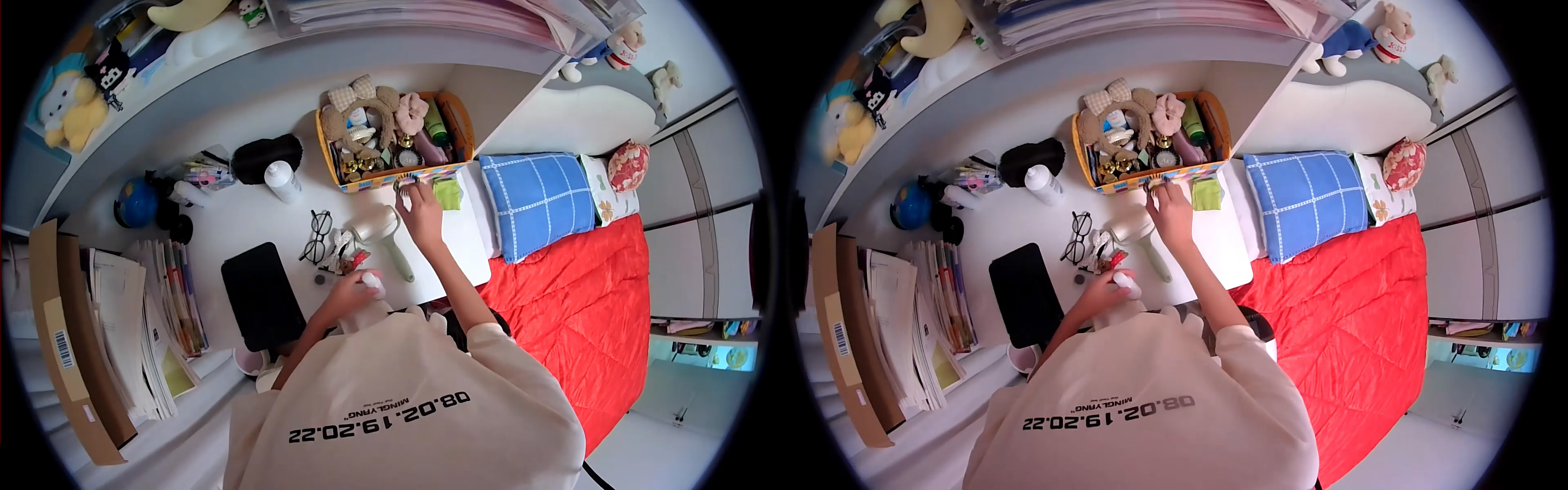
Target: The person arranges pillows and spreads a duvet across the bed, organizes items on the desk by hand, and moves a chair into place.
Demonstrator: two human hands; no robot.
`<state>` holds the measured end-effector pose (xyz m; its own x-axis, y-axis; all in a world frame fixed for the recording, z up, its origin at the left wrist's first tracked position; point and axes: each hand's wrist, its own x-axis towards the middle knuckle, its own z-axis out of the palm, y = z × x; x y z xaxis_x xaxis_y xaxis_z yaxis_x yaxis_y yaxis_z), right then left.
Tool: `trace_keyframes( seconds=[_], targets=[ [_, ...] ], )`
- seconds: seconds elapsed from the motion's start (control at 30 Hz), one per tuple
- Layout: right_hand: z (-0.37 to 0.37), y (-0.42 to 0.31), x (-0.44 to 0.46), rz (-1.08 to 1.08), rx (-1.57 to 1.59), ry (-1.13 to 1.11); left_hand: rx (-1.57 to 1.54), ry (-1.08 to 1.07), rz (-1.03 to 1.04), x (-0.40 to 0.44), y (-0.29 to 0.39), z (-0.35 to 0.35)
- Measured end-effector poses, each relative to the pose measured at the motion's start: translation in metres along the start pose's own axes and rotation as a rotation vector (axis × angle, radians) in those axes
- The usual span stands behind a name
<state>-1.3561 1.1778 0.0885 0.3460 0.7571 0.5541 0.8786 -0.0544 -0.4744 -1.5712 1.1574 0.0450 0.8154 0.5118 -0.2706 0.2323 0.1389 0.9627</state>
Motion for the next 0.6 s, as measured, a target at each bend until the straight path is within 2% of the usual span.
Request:
trace_keyframes(
  seconds=[0.1,0.2,0.27,0.3,0.37,0.43,0.5,0.57,0.6],
  targets=[
    [0.018,0.017,0.036,-0.020,-0.160,0.052,-0.106,0.099,0.062,0.000,-0.011,-0.007],
    [0.052,0.060,0.060,-0.030,-0.298,-0.089,-0.100,0.165,0.051,-0.002,-0.021,-0.013],
    [0.058,0.062,0.073,0.102,-0.403,-0.313,-0.084,0.203,0.047,-0.002,-0.018,-0.019],
    [0.062,0.060,0.074,0.091,-0.397,-0.310,-0.119,0.223,0.093,-0.003,-0.017,-0.022],
    [0.051,0.024,0.074,0.017,-0.380,0.022,-0.156,0.255,0.140,-0.005,-0.013,-0.027],
    [0.052,-0.007,0.071,-0.075,-0.110,0.042,-0.257,0.337,0.131,-0.010,-0.008,-0.035],
    [0.048,-0.049,0.069,-0.264,0.162,-0.014,-0.290,0.396,0.078,-0.014,-0.012,-0.044],
    [0.060,-0.088,0.060,-0.310,0.301,-0.159,-0.349,0.544,0.098,-0.018,-0.023,-0.052],
    [0.076,-0.106,0.060,-0.316,0.356,-0.169,-0.316,0.588,0.029,-0.021,-0.030,-0.057]
  ],
)
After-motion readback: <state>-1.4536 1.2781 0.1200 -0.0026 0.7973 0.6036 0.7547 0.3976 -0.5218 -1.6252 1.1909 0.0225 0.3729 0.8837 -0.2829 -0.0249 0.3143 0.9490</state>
